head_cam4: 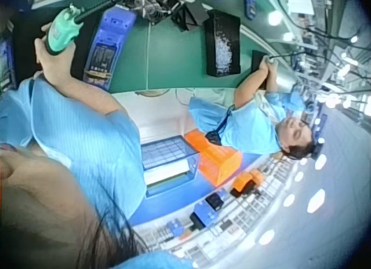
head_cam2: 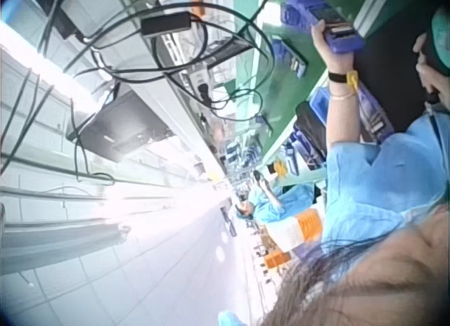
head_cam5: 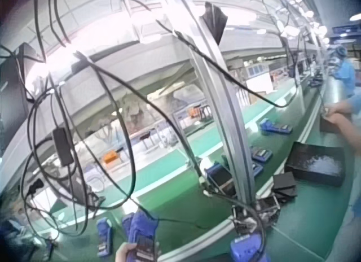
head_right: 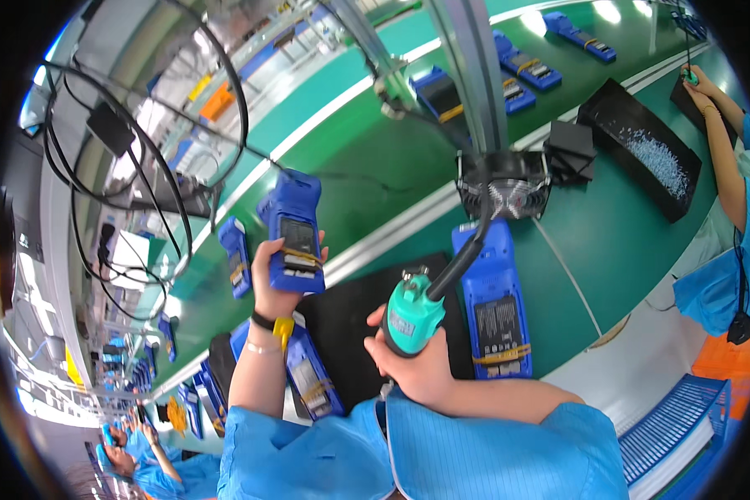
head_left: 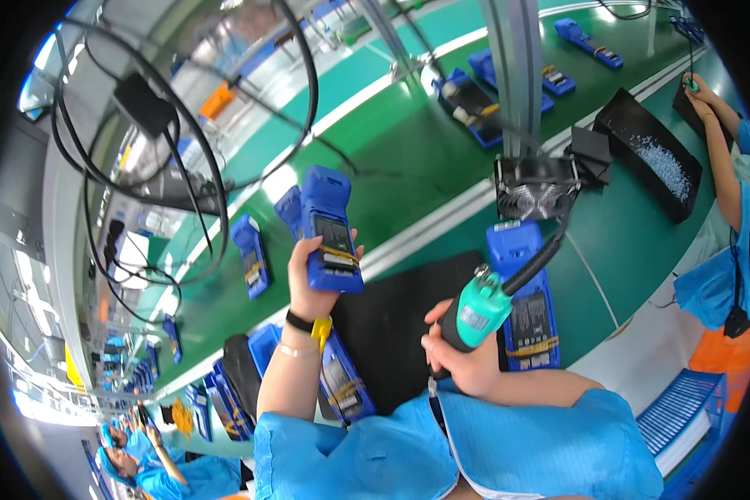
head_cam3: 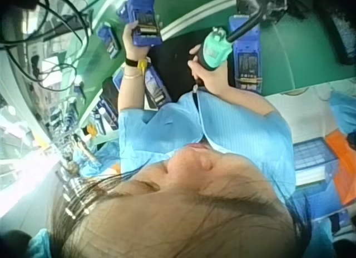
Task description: The person fastens screws into handheld electronic devices using an electric screwdriver and places them onto the conveyor belt.
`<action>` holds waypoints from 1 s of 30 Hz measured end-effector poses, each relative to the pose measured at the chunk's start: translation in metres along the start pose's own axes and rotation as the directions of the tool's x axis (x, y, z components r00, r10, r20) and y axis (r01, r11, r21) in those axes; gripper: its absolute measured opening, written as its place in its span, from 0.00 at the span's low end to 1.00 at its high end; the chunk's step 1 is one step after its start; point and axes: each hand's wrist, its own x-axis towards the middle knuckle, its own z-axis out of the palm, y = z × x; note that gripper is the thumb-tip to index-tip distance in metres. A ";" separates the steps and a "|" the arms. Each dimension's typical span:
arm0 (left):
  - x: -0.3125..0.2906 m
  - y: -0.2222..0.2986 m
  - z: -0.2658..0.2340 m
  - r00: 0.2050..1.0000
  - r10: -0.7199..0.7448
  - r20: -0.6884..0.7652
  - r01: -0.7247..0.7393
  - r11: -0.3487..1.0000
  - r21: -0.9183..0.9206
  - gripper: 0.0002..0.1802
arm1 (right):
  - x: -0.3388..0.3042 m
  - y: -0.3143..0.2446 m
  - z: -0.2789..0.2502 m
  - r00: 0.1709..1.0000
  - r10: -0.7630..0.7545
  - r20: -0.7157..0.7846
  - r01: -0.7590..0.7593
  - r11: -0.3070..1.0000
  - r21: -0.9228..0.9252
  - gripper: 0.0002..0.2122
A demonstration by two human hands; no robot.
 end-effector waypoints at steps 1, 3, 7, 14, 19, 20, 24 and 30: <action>-0.031 -0.006 0.006 0.999 0.026 0.036 -0.023 0.998 -0.060 0.32 | 0.001 -0.001 0.002 0.999 -0.038 -0.026 0.038 0.999 -0.015 0.11; -0.077 -0.028 0.003 0.993 0.058 0.099 -0.041 0.985 -0.170 0.34 | 0.000 -0.004 0.007 0.991 -0.123 -0.050 0.120 0.990 -0.069 0.12; -0.123 -0.093 -0.020 0.992 -0.077 -0.104 0.051 0.971 -0.232 0.26 | 0.003 -0.002 -0.005 0.945 -0.290 0.149 0.325 0.876 -0.357 0.14; -0.137 -0.124 -0.009 0.822 0.568 0.033 -0.440 0.599 0.670 0.49 | 0.005 -0.009 -0.014 0.930 -0.295 0.221 0.368 0.755 -0.542 0.15; -0.152 -0.122 -0.024 0.861 0.431 0.270 -0.384 0.202 0.901 0.26 | 0.017 -0.011 -0.009 0.898 -0.301 0.321 0.437 0.704 -0.560 0.15; -0.155 -0.128 -0.026 0.856 0.425 0.295 -0.391 0.157 0.907 0.27 | 0.019 -0.011 -0.007 0.888 -0.286 0.359 0.453 0.674 -0.584 0.15; -0.161 -0.133 -0.026 0.866 0.408 0.291 -0.369 0.127 0.921 0.27 | 0.028 -0.006 0.001 0.906 -0.202 0.373 0.400 0.701 -0.590 0.15; -0.157 -0.131 -0.025 0.864 0.370 0.343 -0.397 0.080 0.914 0.26 | 0.035 -0.005 0.007 0.884 -0.138 0.447 0.436 0.591 -0.678 0.15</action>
